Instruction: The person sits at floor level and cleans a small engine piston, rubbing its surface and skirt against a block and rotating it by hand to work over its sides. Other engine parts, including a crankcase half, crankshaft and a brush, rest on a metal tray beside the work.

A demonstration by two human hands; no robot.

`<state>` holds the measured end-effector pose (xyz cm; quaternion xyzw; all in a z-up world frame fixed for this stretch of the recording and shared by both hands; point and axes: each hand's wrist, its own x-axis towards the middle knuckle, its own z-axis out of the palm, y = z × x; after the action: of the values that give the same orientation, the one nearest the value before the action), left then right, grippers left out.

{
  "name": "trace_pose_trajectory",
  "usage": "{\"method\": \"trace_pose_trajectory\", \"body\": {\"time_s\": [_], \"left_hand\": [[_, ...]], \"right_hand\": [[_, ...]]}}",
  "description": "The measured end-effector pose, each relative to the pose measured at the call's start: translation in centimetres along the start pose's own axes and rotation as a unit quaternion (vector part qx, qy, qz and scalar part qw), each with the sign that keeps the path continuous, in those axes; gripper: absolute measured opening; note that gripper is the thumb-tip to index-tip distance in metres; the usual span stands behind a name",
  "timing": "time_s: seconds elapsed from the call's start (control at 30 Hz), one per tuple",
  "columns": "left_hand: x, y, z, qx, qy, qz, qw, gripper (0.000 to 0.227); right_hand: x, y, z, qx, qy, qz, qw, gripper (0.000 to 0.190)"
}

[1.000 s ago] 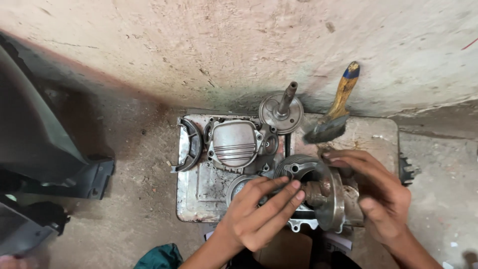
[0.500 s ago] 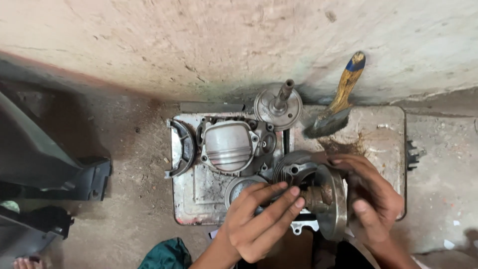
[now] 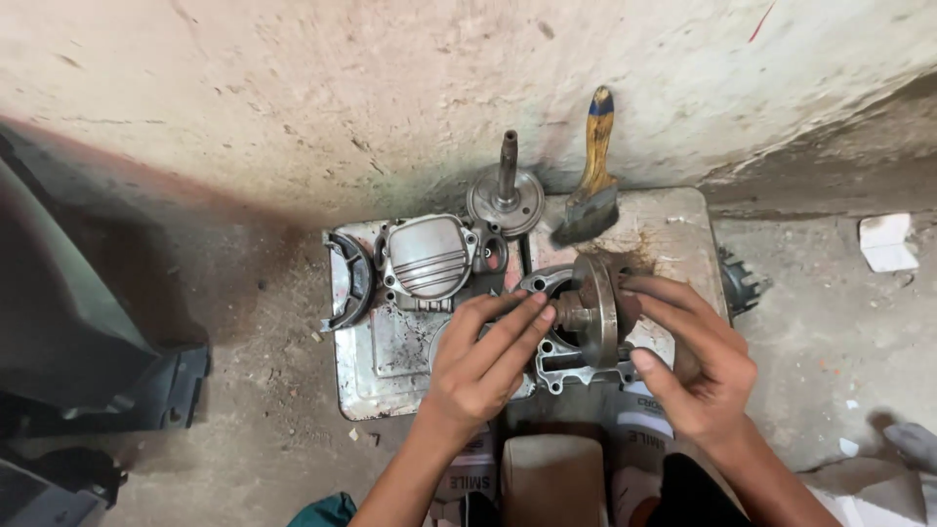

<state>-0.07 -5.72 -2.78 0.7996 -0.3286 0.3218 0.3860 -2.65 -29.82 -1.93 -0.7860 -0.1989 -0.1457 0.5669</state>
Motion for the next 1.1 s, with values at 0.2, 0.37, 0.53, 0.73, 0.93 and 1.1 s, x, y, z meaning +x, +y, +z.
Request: {"method": "trace_pose_trajectory", "body": {"time_s": [0.2,0.37,0.53,0.73,0.93,1.1], "left_hand": [[-0.1,0.0,-0.3,0.001,-0.004,-0.001,1.0,0.037],[-0.4,-0.2,-0.3,-0.013,0.001,0.005,1.0,0.037],[-0.1,-0.5,-0.4,0.003,-0.005,0.01,1.0,0.042],[0.0,-0.1,-0.3,0.0,-0.01,0.003,1.0,0.04],[0.2,0.3,-0.6,-0.004,-0.023,-0.008,1.0,0.04],[0.5,0.2,-0.3,0.005,-0.019,0.004,1.0,0.035]], "right_hand": [[1.0,-1.5,0.8,-0.077,-0.021,-0.075,0.994,0.052],[-0.1,-2.6,-0.7,-0.176,-0.082,-0.074,0.978,0.061],[0.4,-2.1,-1.2,-0.194,-0.137,-0.11,0.965,0.067],[2.8,-1.1,0.6,-0.146,-0.082,-0.146,0.975,0.052],[2.9,-0.9,1.9,-0.099,-0.063,-0.134,0.984,0.035],[2.5,-0.4,1.6,-0.076,-0.024,-0.082,0.993,0.03]]}}
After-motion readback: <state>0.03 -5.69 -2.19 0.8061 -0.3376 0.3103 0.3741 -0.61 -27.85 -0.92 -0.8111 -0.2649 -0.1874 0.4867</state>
